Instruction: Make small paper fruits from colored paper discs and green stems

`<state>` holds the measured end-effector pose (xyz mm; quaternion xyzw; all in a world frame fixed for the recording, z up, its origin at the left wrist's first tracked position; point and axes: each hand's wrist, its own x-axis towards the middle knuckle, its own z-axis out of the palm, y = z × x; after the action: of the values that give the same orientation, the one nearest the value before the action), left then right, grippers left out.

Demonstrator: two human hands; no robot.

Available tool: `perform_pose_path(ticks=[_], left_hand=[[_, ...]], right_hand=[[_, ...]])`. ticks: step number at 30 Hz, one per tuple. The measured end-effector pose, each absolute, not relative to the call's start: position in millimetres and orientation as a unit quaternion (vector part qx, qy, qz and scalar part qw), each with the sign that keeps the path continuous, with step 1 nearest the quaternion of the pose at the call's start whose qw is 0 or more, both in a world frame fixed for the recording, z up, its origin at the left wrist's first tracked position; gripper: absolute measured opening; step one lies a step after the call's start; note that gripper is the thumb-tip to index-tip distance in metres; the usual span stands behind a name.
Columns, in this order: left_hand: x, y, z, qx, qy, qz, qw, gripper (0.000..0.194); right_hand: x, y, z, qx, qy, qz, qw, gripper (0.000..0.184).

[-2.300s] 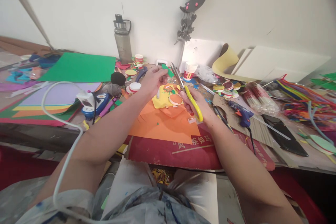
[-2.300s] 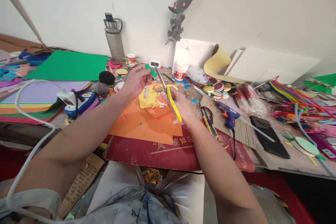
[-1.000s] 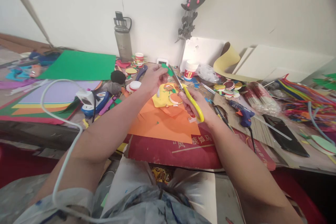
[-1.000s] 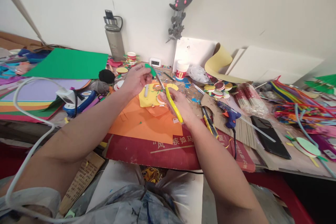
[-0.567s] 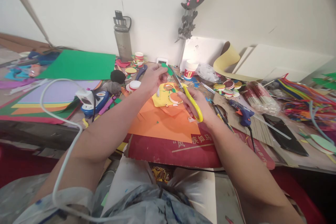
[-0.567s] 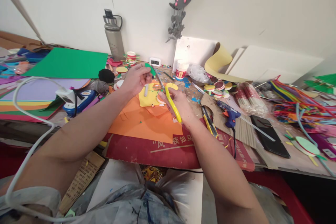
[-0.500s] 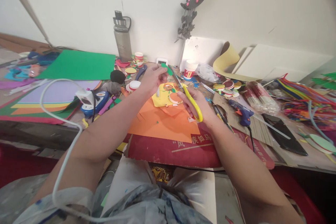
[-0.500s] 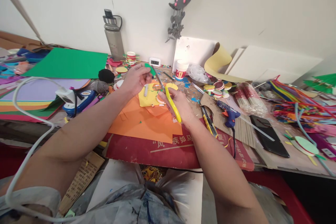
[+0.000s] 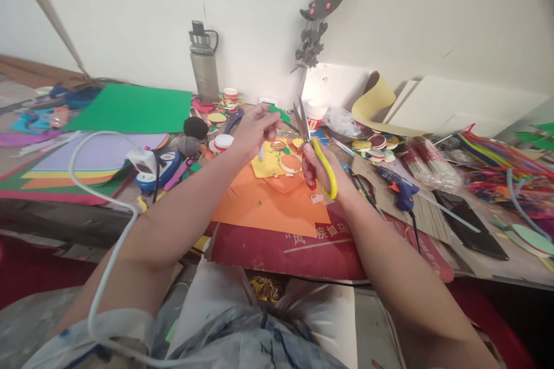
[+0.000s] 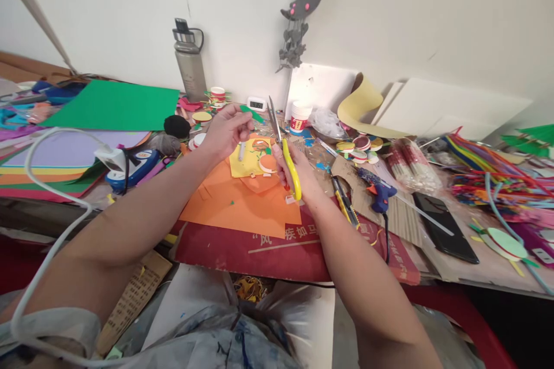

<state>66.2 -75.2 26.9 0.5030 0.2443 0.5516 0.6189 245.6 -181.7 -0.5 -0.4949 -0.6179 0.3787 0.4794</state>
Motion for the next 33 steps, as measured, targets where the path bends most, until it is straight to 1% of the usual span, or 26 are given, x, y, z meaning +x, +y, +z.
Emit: perform_pose_path(ticks=[4,7,10,14,18,22,25,33], left_hand=[[70.7,-78.0,24.5,0.491,0.231,0.539,0.644,0.021],[74.2,-78.9,23.6,0.467,0.232,0.545,0.656,0.025],[75.6,-79.5,25.1,0.454,0.230,0.560,0.653,0.025],[74.4,-79.3,27.2,0.448,0.221,0.579,0.644,0.021],[72.6,-76.0,24.7,0.443,0.230,0.588,0.636,0.022],[71.2,-74.8,24.5,0.446,0.264,0.582,0.627,0.028],[70.1,-76.2,26.9,0.443,0.275,0.577,0.629,0.034],[71.3,-76.8,23.7,0.431,0.269,0.543,0.668,0.028]], right_hand=[[246.3,-179.2,-0.6,-0.495,-0.610,0.378,0.490,0.064],[246.7,-178.4,-0.5,-0.509,-0.609,0.375,0.478,0.066],[246.8,-178.6,0.4,-0.521,-0.604,0.382,0.468,0.070],[246.2,-179.8,2.0,-0.527,-0.589,0.384,0.477,0.071],[247.3,-179.0,0.4,-0.524,-0.595,0.379,0.477,0.067],[249.5,-176.7,-2.7,-0.525,-0.606,0.352,0.483,0.066],[249.1,-176.9,-2.5,-0.523,-0.602,0.359,0.484,0.067],[246.6,-178.2,-1.3,-0.508,-0.604,0.375,0.487,0.067]])
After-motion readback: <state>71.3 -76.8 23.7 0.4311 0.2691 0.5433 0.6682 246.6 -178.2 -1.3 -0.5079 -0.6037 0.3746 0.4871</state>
